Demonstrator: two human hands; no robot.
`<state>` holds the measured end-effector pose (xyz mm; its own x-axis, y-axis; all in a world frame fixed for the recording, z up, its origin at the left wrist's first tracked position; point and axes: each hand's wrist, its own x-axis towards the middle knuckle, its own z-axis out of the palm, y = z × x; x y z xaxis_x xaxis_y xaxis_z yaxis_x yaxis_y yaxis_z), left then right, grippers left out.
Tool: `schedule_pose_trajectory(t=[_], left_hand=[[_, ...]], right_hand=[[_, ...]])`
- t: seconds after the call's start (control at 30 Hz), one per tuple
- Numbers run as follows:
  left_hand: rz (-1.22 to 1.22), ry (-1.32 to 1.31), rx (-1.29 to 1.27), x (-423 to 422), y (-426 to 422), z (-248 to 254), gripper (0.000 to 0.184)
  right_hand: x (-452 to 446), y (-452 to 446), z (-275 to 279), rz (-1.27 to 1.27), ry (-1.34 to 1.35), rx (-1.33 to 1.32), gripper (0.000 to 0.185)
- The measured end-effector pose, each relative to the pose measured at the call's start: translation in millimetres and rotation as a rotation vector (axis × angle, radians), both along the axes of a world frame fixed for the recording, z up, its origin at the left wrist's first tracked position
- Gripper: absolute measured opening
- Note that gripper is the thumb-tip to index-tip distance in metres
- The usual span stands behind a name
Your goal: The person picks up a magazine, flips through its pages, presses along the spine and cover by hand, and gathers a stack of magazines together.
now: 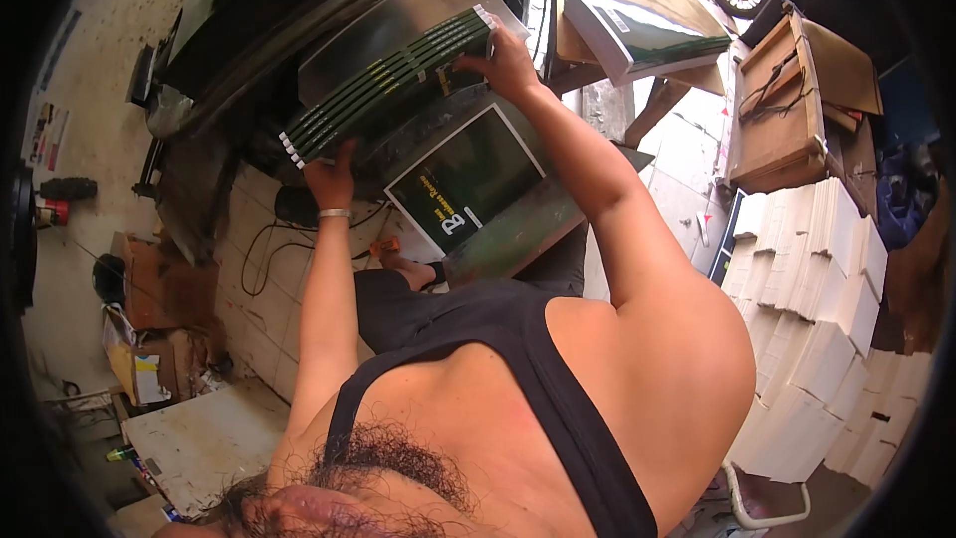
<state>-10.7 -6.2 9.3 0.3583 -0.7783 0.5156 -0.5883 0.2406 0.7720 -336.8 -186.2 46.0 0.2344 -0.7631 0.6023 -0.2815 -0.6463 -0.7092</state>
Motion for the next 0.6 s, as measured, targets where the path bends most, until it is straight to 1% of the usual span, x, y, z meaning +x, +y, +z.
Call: schedule_pose_trajectory(t=[0.07, 0.1, 0.17, 0.27, 0.3, 0.33, 0.4, 0.43, 0.47, 0.53, 0.57, 0.6], left_hand=[[0.1, -0.281, -0.143, 2.3, 4.3, -10.8, 0.046], [0.149, -0.42, -0.227, 1.4, 1.7, -10.9, 0.045], [0.188, -0.407, -0.299, -5.2, 10.1, 1.7, 0.044], [0.155, -0.42, -0.432, -10.4, 24.8, 35.0, 0.041], [0.14, -0.415, -0.488, -7.3, 25.8, 42.3, 0.041], [0.125, -0.412, -0.543, -4.8, 28.2, 53.4, 0.041], [0.197, -0.574, -0.678, -0.7, 36.7, 80.4, 0.034], [0.197, -0.631, -0.717, -2.5, 41.4, 98.5, 0.032], [0.196, -0.69, -0.757, -3.2, 47.0, 116.5, 0.03], [0.123, -0.658, -0.788, -5.0, 62.1, 149.4, 0.027], [0.131, -0.637, -0.817, -4.1, 67.3, 161.8, 0.027], [0.134, -0.61, -0.844, -6.9, 71.8, 172.1, 0.027]], right_hand=[[-1.3, 8.0, 8.1, -0.037, 0.052, 0.061, 0.067], [-2.5, 12.7, 6.5, -0.06, 0.03, 0.012, 0.066], [-7.3, 23.7, 1.1, -0.11, -0.007, -0.095, 0.064], [-13.3, 41.9, 12.9, -0.023, -0.178, -0.231, 0.058], [-10.9, 49.4, 18.0, -0.024, -0.271, -0.194, 0.048], [-11.7, 53.3, 25.0, -0.032, -0.264, -0.264, 0.048], [-14.8, 59.8, 41.3, -0.053, -0.253, -0.409, 0.048], [-14.8, 63.6, 47.5, -0.051, -0.28, -0.415, 0.047], [-13.3, 66.5, 54.0, -0.053, -0.365, -0.423, 0.043], [-10.0, 68.7, 74.7, -0.06, -0.537, -0.451, 0.036], [-11.5, 72.3, 103.8, -0.188, -0.49, -0.788, 0.039], [-15.4, 68.0, 95.1, -0.173, -0.443, -0.593, 0.042]])
